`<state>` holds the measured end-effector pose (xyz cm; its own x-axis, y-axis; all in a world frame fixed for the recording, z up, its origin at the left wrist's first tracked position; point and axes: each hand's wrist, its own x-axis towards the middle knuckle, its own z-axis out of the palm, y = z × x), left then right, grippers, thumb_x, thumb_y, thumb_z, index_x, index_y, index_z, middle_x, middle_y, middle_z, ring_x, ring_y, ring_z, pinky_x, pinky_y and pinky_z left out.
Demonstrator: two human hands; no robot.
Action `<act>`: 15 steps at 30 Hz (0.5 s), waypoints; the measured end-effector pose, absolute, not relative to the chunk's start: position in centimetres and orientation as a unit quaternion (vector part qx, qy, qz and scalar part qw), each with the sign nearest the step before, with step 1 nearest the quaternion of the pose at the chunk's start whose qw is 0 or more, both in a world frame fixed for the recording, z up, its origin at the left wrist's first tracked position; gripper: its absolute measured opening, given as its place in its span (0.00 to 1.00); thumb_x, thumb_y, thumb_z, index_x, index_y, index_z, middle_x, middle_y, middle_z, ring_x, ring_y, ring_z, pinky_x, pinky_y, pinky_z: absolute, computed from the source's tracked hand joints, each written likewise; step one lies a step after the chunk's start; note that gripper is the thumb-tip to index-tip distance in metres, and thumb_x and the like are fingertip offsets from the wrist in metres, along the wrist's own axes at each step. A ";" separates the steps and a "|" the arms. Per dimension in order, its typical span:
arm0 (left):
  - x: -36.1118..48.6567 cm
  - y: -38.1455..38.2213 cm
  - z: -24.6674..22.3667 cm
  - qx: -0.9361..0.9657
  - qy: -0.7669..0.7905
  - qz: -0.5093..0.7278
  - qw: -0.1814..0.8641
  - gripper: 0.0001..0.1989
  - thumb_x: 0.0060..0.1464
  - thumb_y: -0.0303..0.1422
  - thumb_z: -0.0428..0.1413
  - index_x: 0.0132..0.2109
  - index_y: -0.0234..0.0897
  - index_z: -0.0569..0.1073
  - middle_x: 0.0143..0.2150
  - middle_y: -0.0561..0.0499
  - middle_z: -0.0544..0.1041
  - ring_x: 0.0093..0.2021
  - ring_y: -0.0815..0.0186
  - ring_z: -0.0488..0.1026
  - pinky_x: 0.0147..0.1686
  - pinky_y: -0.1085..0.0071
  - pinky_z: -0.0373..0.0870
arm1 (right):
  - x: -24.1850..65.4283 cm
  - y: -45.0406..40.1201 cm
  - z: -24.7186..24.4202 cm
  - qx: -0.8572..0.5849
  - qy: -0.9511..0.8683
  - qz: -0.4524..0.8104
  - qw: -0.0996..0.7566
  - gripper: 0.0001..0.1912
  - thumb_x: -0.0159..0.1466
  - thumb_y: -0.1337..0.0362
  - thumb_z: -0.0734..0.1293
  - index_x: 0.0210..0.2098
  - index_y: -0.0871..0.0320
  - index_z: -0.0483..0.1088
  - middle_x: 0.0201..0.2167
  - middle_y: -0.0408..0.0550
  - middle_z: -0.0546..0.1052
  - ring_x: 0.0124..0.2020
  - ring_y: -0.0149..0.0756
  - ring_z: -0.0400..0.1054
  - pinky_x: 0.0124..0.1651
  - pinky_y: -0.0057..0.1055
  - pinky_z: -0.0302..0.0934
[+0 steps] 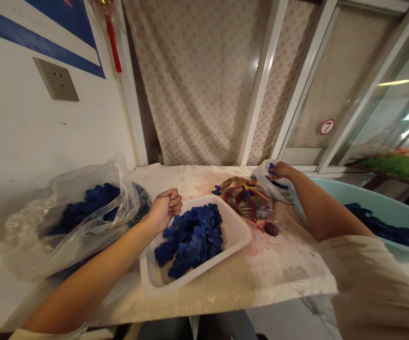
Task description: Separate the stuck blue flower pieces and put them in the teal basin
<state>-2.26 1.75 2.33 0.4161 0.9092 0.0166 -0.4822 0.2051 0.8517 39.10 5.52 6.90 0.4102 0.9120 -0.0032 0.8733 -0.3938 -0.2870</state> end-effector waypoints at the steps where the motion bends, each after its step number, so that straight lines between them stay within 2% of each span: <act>1: -2.2 1.7 2.3 0.412 0.258 0.471 0.736 0.09 0.35 0.17 0.44 0.21 0.36 0.54 0.13 0.61 0.48 0.11 0.77 0.44 0.14 0.80 0.37 | 38.5 5.2 7.8 -0.820 -0.548 0.112 0.124 0.13 0.65 0.62 0.61 0.43 0.65 0.68 0.38 0.50 0.74 0.35 0.30 0.71 0.38 0.32 0.68; 3: -2.2 1.7 2.2 0.406 0.262 0.462 0.744 0.09 0.35 0.17 0.43 0.21 0.36 0.54 0.13 0.61 0.48 0.10 0.77 0.43 0.14 0.80 0.37 | 37.0 4.5 9.7 -0.788 -0.576 0.173 0.129 0.13 0.65 0.64 0.60 0.37 0.68 0.70 0.32 0.53 0.77 0.30 0.28 0.72 0.37 0.26 0.66; 5: -2.2 1.7 2.1 0.402 0.266 0.455 0.749 0.10 0.34 0.17 0.43 0.21 0.36 0.54 0.13 0.61 0.48 0.10 0.77 0.43 0.14 0.80 0.37 | 34.9 3.6 11.3 -0.747 -0.609 0.237 0.125 0.12 0.63 0.62 0.63 0.34 0.67 0.72 0.29 0.52 0.78 0.28 0.28 0.72 0.36 0.24 0.66; 8: -2.1 1.7 2.0 0.397 0.269 0.449 0.754 0.10 0.33 0.16 0.42 0.22 0.36 0.54 0.13 0.61 0.47 0.10 0.77 0.43 0.13 0.80 0.37 | 30.5 1.8 12.3 -0.629 -0.655 0.414 0.060 0.15 0.56 0.58 0.68 0.33 0.67 0.72 0.25 0.50 0.77 0.26 0.30 0.72 0.33 0.24 0.65; 11: -2.1 1.6 1.9 0.394 0.271 0.445 0.757 0.10 0.34 0.16 0.42 0.22 0.36 0.54 0.12 0.61 0.47 0.10 0.77 0.44 0.13 0.80 0.37 | 25.8 0.5 11.6 -0.562 -0.687 0.460 0.019 0.23 0.53 0.53 0.69 0.42 0.64 0.71 0.25 0.48 0.77 0.22 0.29 0.70 0.25 0.23 0.62; 13: -2.1 1.6 2.0 0.392 0.274 0.444 0.758 0.11 0.34 0.16 0.42 0.22 0.36 0.53 0.12 0.61 0.47 0.10 0.77 0.44 0.14 0.80 0.36 | 23.9 0.5 10.9 -0.552 -0.703 0.445 0.043 0.28 0.53 0.53 0.70 0.49 0.61 0.68 0.26 0.45 0.77 0.18 0.27 0.68 0.22 0.22 0.60; 15: -2.2 1.7 2.1 0.390 0.276 0.445 0.758 0.11 0.34 0.15 0.41 0.22 0.36 0.53 0.12 0.61 0.47 0.10 0.77 0.44 0.13 0.80 0.36 | 23.9 1.2 10.5 -0.555 -0.724 0.402 0.076 0.27 0.54 0.56 0.69 0.51 0.58 0.67 0.26 0.44 0.77 0.17 0.25 0.67 0.21 0.21 0.59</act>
